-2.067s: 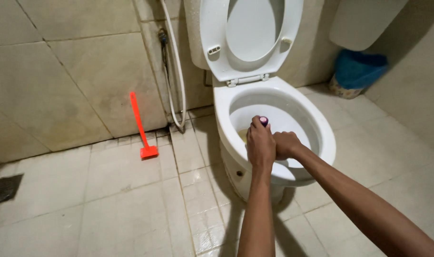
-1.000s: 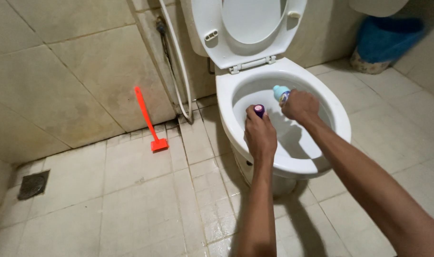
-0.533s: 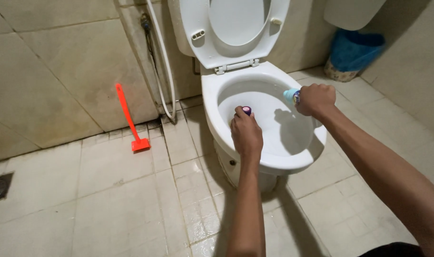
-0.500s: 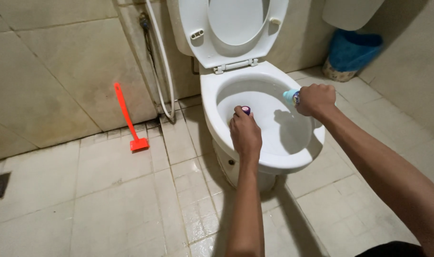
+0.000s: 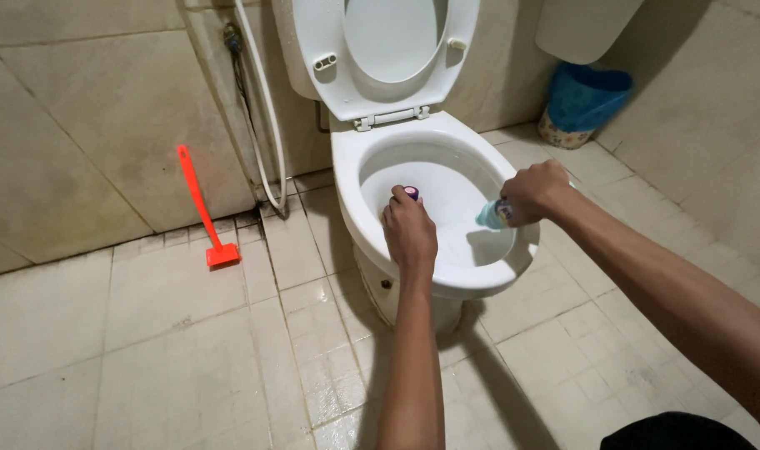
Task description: The person picks up a bottle of cleaning liquid from a bathroom shelf and pours it into the toilet bowl. They then use a toilet brush to scrub the inside of the bowl, moving the brush around the sides and bottom.
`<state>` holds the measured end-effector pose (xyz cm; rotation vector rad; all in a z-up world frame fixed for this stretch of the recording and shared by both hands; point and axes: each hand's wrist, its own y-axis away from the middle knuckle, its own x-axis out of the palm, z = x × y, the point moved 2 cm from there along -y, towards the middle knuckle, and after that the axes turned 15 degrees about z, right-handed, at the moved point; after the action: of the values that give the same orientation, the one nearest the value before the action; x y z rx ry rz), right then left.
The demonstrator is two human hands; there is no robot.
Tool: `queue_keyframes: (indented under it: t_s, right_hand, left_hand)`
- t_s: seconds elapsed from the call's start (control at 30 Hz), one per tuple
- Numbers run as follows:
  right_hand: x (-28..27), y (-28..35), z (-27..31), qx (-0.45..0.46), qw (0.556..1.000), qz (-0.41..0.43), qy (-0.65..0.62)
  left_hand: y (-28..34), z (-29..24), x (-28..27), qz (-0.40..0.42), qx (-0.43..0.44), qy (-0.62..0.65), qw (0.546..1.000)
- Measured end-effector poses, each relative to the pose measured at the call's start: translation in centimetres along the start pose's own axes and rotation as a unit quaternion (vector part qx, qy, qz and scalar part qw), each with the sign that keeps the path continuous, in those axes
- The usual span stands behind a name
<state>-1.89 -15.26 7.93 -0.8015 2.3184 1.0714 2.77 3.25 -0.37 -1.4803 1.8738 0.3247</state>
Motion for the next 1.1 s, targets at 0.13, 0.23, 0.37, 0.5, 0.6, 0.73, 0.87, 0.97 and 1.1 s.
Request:
queue_keyframes:
  t_s: [0.13,0.23,0.37,0.5,0.6,0.73,0.87,0.97,1.1]
  right_hand:
    - [-0.2,0.7,1.1,-0.029,0.999,0.014,0.032]
    - [-0.2,0.2,1.8,-0.037,0.998,0.056,-0.004]
    - [-0.8,0.2,3.0,-0.088,0.992,0.081,-0.037]
    - [-1.4,1.2,4.6,-0.162,0.982,0.069,-0.073]
    - [-1.2,-0.8,6.4,-0.195,0.973,0.073,-0.098]
    - [-2.0,-0.8,8.5,-0.217,0.966,0.065,-0.127]
    - [-1.4,-5.9,10.0,-0.224,0.964,0.053,-0.134]
    - [-1.3,-9.4,10.8,-0.242,0.959,0.010,-0.150]
    - [-1.3,-13.1,11.6,-0.229,0.954,-0.061,-0.184]
  left_hand:
    - [0.1,-0.2,-0.1,-0.002,-0.001,-0.004,1.000]
    - [0.4,-0.4,-0.5,-0.011,-0.008,0.008,1.000]
    - [0.4,-0.5,-0.5,-0.004,-0.008,0.011,1.000]
    - [0.6,-0.7,-1.0,-0.012,-0.009,0.030,0.999]
    - [0.4,-0.8,-1.1,0.012,-0.021,0.068,0.997]
    - [0.5,-0.9,-1.3,0.007,-0.025,0.068,0.997]
    - [0.6,-1.0,-1.7,0.014,-0.035,0.091,0.995]
    - [0.5,-1.1,-1.9,0.022,-0.049,0.104,0.993]
    - [0.9,-1.6,-2.9,0.042,-0.063,0.112,0.991]
